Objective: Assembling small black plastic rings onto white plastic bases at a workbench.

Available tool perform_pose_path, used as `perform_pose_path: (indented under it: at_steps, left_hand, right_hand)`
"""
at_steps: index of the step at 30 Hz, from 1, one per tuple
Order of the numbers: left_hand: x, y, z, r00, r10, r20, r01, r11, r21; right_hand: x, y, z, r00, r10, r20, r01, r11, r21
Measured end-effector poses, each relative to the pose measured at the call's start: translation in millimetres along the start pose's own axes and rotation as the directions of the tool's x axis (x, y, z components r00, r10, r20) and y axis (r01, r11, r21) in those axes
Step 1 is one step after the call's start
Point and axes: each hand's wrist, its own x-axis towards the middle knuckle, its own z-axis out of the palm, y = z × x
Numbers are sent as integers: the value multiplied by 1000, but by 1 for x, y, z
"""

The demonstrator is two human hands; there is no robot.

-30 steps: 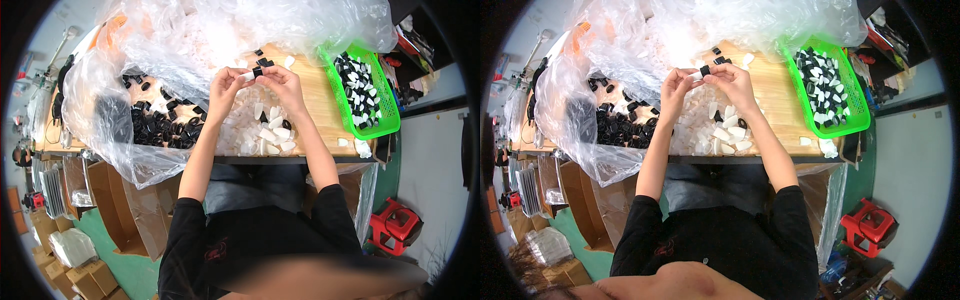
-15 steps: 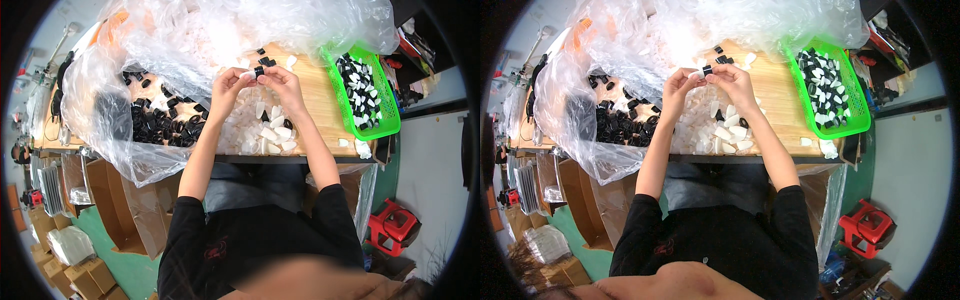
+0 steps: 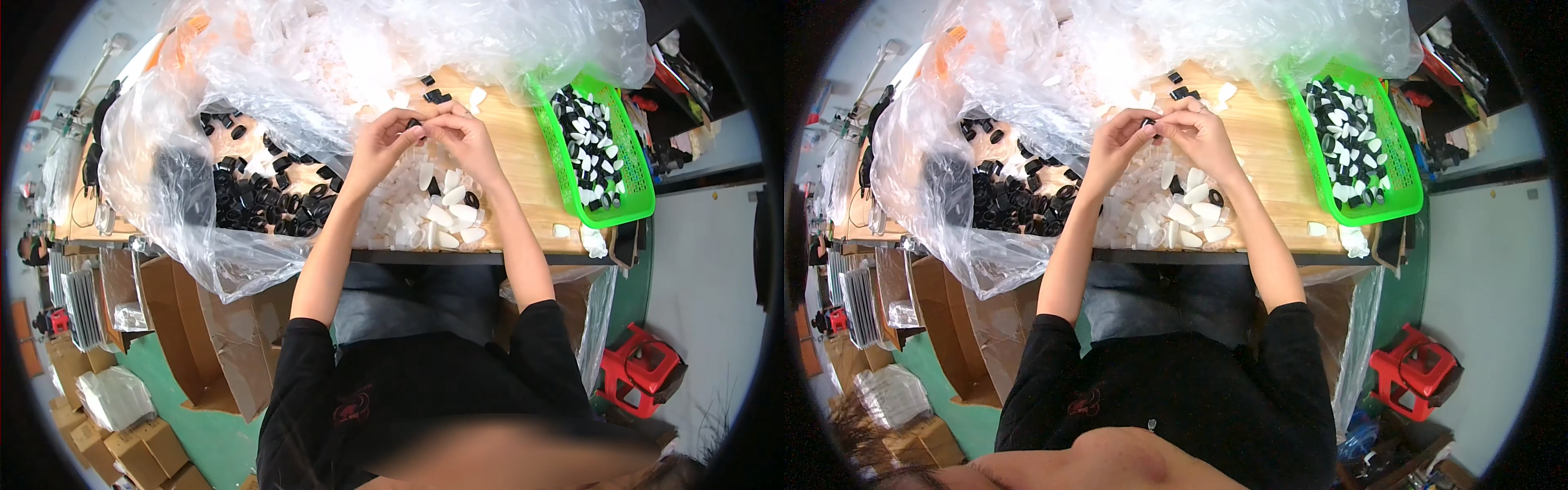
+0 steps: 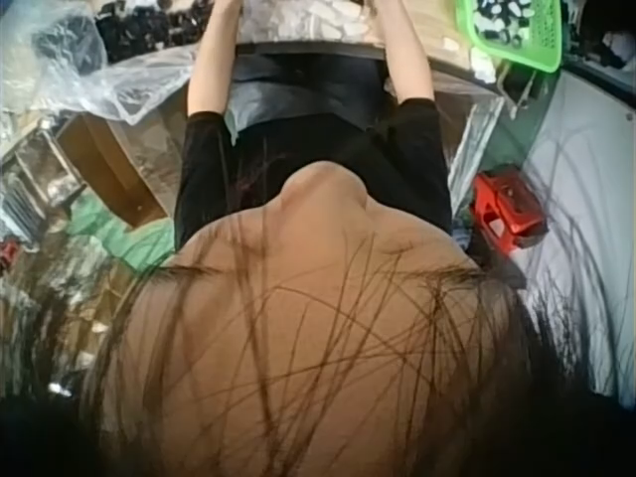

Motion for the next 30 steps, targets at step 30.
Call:
perform_pose_path:
  at_steps: [30]
  left_hand:
    - [-5,2,-1,932,361,5,-281,716,640]
  right_hand:
    - [-2,-13,6,856,-517,27,434,688,-582]
